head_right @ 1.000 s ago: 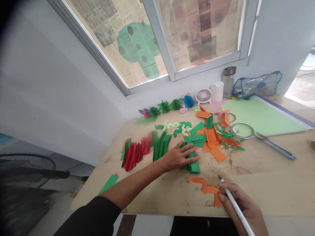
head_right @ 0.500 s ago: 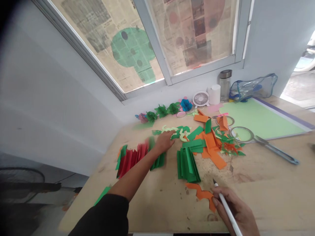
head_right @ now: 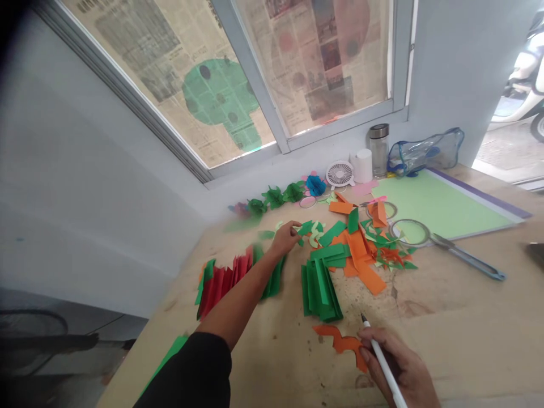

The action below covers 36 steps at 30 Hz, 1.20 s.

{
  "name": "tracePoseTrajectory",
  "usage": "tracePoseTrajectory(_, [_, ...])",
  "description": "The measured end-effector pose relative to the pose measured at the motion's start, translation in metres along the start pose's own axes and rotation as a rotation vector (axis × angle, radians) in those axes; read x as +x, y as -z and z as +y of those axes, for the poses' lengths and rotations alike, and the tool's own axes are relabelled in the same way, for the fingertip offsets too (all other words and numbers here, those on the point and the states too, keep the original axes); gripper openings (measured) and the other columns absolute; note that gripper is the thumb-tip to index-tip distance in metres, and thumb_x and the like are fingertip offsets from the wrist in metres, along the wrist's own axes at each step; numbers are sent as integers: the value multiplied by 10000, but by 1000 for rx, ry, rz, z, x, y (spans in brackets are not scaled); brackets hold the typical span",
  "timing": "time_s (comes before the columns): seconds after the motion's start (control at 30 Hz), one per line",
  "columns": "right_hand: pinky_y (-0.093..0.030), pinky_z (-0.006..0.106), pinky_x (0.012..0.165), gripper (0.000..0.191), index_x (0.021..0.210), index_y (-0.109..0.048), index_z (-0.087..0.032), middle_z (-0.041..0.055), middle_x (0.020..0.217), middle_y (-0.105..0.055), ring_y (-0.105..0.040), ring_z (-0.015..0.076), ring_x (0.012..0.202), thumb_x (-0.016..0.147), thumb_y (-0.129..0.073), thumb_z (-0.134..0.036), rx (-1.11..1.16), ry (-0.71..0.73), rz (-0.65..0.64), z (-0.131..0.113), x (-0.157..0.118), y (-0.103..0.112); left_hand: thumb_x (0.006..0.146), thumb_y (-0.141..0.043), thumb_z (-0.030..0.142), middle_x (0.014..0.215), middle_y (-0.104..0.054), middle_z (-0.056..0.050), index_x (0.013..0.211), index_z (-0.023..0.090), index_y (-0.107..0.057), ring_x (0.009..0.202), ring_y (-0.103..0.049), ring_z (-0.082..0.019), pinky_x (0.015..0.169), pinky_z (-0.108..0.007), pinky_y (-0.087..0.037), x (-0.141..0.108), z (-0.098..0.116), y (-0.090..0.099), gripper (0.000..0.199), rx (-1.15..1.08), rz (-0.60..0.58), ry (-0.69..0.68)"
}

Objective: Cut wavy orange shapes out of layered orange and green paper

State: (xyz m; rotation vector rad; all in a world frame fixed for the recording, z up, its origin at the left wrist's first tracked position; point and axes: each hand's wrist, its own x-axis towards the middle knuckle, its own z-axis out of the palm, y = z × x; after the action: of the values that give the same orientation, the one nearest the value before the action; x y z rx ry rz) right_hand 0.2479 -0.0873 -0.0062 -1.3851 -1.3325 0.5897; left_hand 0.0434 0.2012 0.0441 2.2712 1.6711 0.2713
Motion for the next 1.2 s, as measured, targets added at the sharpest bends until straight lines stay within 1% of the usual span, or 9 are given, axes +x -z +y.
tracePoseTrajectory(0.27, [-531, 116, 623, 302, 853, -725, -226, 47, 831, -737, -707, 147, 707, 759, -677, -509, 119, -162, 35, 0, -8, -10, 941, -576, 351, 1225, -580, -92, 1222, 165, -556, 1044, -607, -214, 883, -425, -533, 5, 23, 5, 338, 66, 68, -7])
tracePoseTrajectory(0.37, [-527, 124, 624, 337, 838, -723, -226, 41, 821, -724, -686, 139, 701, 747, -681, -548, 170, -223, 81, -8, -9, -13, 945, -568, 351, 1228, -581, -91, 1210, 173, -565, 1044, -606, -209, 888, -420, -531, 5, 40, 2, 319, 120, 2, -53])
tracePoseTrajectory(0.53, [-514, 127, 571, 294, 842, -709, -226, 38, 816, -719, -672, 134, 671, 758, -682, -506, 231, -269, 94, -11, -12, -19, 945, -569, 352, 1231, -579, -91, 1213, 174, -563, 1042, -606, -208, 885, -417, -533, 18, 66, -11, 322, 183, -167, -102])
tracePoseTrajectory(0.67, [-522, 148, 568, 290, 825, -711, -225, 40, 785, -709, -672, 145, 667, 788, -647, -505, 247, -231, 109, -7, -14, -24, 940, -578, 352, 1227, -579, -91, 1219, 169, -558, 1044, -607, -213, 881, -420, -534, 29, 78, -19, 335, 224, -252, -68])
tracePoseTrajectory(0.83, [-503, 146, 538, 291, 844, -711, -228, 21, 711, -680, -639, 126, 594, 802, -631, -504, 206, -208, 96, -2, -16, -26, 936, -586, 351, 1223, -580, -89, 1221, 170, -557, 1047, -607, -215, 877, -417, -535, 34, 83, -21, 339, 242, -299, -4])
tracePoseTrajectory(0.93, [-517, 142, 567, 267, 860, -716, -233, 27, 739, -701, -664, 133, 627, 810, -633, -482, 165, -188, 55, 1, -14, -20, 933, -590, 352, 1221, -581, -89, 1224, 166, -554, 1049, -608, -218, 876, -419, -536, 32, 85, -20, 347, 242, -290, 23])
tracePoseTrajectory(1.03, [-526, 128, 595, 225, 842, -726, -234, 28, 764, -723, -694, 138, 663, 811, -646, -441, 129, -113, -70, 3, -10, -13, 934, -587, 353, 1223, -580, -91, 1227, 161, -551, 1047, -608, -218, 878, -425, -535, 28, 87, -20, 352, 234, -242, 44])
tracePoseTrajectory(1.1, [-533, 131, 628, 221, 858, -721, -223, 45, 849, -735, -703, 146, 719, 818, -644, -426, 96, -135, -50, 3, -9, -9, 936, -585, 353, 1224, -579, -91, 1226, 161, -552, 1046, -607, -217, 879, -426, -535, 25, 87, -22, 350, 216, -206, 54])
tracePoseTrajectory(1.2, [-540, 146, 639, 238, 885, -712, -210, 52, 849, -730, -700, 151, 718, 827, -634, -427, 97, -147, -86, 0, -8, -7, 938, -582, 353, 1225, -579, -92, 1224, 162, -553, 1045, -607, -216, 880, -426, -535, 21, 86, -24, 346, 164, -163, 65])
